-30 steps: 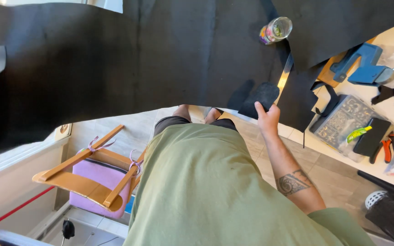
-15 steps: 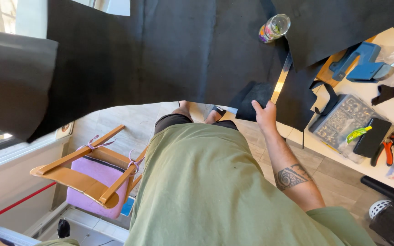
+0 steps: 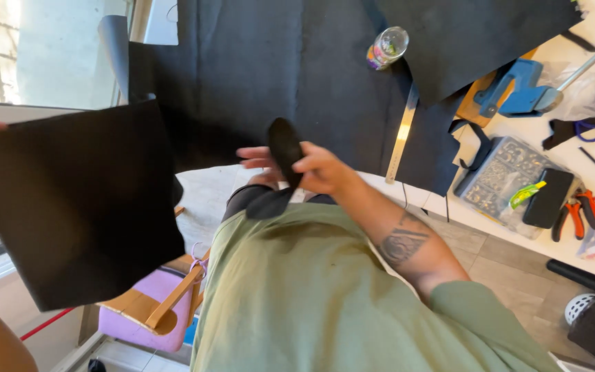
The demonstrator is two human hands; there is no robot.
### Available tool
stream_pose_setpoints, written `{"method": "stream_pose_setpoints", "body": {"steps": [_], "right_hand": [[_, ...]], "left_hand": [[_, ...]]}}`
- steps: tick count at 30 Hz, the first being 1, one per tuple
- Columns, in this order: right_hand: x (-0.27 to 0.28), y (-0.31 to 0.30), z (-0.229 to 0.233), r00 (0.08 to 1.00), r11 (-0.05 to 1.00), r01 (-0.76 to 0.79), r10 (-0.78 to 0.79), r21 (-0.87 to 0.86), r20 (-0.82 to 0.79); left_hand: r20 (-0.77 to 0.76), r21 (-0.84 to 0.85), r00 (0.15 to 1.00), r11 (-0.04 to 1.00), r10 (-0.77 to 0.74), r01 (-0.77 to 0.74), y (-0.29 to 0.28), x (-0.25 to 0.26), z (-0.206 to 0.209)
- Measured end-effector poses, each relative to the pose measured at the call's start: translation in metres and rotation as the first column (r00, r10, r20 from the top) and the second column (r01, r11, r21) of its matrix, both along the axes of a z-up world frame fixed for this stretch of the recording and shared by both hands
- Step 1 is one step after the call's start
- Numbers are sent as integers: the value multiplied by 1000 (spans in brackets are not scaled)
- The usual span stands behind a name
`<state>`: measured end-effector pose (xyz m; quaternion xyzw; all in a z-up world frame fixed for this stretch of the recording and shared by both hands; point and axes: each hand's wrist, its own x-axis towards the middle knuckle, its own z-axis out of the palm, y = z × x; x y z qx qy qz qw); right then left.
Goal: Measuring, marking, and cutting leather pieces using a ruler, pen, and scissors.
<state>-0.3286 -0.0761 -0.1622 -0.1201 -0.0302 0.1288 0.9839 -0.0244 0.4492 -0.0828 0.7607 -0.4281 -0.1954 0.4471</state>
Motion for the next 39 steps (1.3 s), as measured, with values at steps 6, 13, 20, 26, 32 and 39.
{"method": "stream_pose_setpoints", "body": {"steps": [6,13,20,26,32,39], "right_hand": [[43,91,-74,929,949,-296,259,-110,-264],[46,97,-32,942,948,-302,281,-100,-184],[90,131,79,981,822,-134,190,-554,46],[164,162,140,998,687,32,17,-726,60],[217,214,96,959,808,227,-284,-544,-21],[238,248,79,975,724,177,-220,-667,21]], "left_hand": [[-206,-88,977,993,59,-79,-137,-78,77],[-263,-287,965,953,21,-99,-126,-40,33],[-291,-125,905,925,312,-359,-62,-7,23],[-78,-60,959,959,271,-276,-101,-22,29],[-74,-123,943,936,323,-330,-79,-144,-81],[95,-107,947,949,307,-297,-137,-81,-129]]}}
